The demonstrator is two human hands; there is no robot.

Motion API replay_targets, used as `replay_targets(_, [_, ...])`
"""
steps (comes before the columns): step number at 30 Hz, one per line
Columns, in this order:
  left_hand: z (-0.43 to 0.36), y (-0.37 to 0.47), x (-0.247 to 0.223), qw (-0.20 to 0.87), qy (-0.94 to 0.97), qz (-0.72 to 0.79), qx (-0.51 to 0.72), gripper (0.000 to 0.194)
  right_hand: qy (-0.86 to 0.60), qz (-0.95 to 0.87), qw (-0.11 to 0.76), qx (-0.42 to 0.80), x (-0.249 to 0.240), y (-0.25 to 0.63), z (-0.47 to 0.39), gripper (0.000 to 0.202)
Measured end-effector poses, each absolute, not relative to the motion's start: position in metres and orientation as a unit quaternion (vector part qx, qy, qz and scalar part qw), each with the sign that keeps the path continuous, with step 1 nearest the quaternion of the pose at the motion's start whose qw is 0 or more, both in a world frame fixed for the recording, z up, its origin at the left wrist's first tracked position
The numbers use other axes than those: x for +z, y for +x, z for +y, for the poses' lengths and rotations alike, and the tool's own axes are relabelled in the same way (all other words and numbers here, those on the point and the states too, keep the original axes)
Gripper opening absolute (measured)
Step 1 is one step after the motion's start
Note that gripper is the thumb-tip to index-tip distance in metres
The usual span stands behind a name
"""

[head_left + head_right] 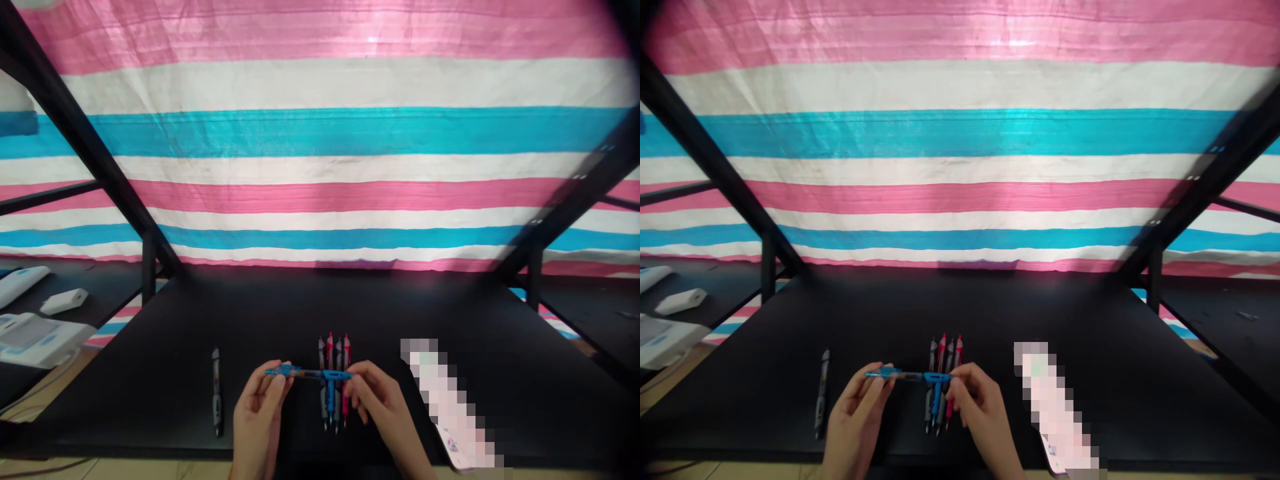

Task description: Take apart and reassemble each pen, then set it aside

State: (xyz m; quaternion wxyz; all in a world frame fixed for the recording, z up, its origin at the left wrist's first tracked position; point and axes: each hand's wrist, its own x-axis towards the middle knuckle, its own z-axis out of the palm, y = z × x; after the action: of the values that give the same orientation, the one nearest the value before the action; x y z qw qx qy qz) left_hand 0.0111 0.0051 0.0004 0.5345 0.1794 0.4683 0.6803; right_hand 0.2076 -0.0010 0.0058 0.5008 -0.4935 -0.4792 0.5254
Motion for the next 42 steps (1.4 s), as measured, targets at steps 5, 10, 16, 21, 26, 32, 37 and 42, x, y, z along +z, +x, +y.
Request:
replay_targets(5, [0.005,0.013,0.002,0.539,0.174,0.469,0.677,0.043,-0.493,-0.463,0.513,0.529,0.006,0.208,-0.001,0.041])
replay_targets(10, [0.005,0.015,0.003,0.541,0.141,0.464,0.687,0.045,-0.489,-0.453,0.550,0.502,0.002,0.207,-0.006,0.026])
replay_targets(16, [0.004,0.020,0.007,0.533,0.116,0.468,0.696,0.048,-0.482,-0.479,0.603,0.418,-0.012,0.204,-0.011,0.008])
replay_targets(21, [0.003,0.023,0.013,0.524,0.097,0.484,0.694,0.052,-0.422,-0.566,0.636,0.312,-0.011,0.203,-0.012,0.015])
replay_targets(26, [0.006,0.018,0.014,0.517,0.069,0.487,0.700,0.048,-0.360,-0.632,0.656,0.201,-0.004,0.205,-0.009,0.032])
replay_targets(32, [0.012,0.005,0.015,0.493,0.064,0.483,0.721,0.037,-0.392,-0.615,0.646,0.224,-0.009,0.214,-0.007,0.027])
replay_targets(37, [0.014,-0.004,0.018,0.468,0.060,0.474,0.743,0.031,-0.437,-0.548,0.657,0.277,-0.020,0.219,-0.009,0.014])
replay_targets(42, [0.012,-0.006,0.018,0.473,0.076,0.474,0.739,0.038,-0.460,-0.490,0.678,0.298,-0.021,0.222,-0.013,0.008])
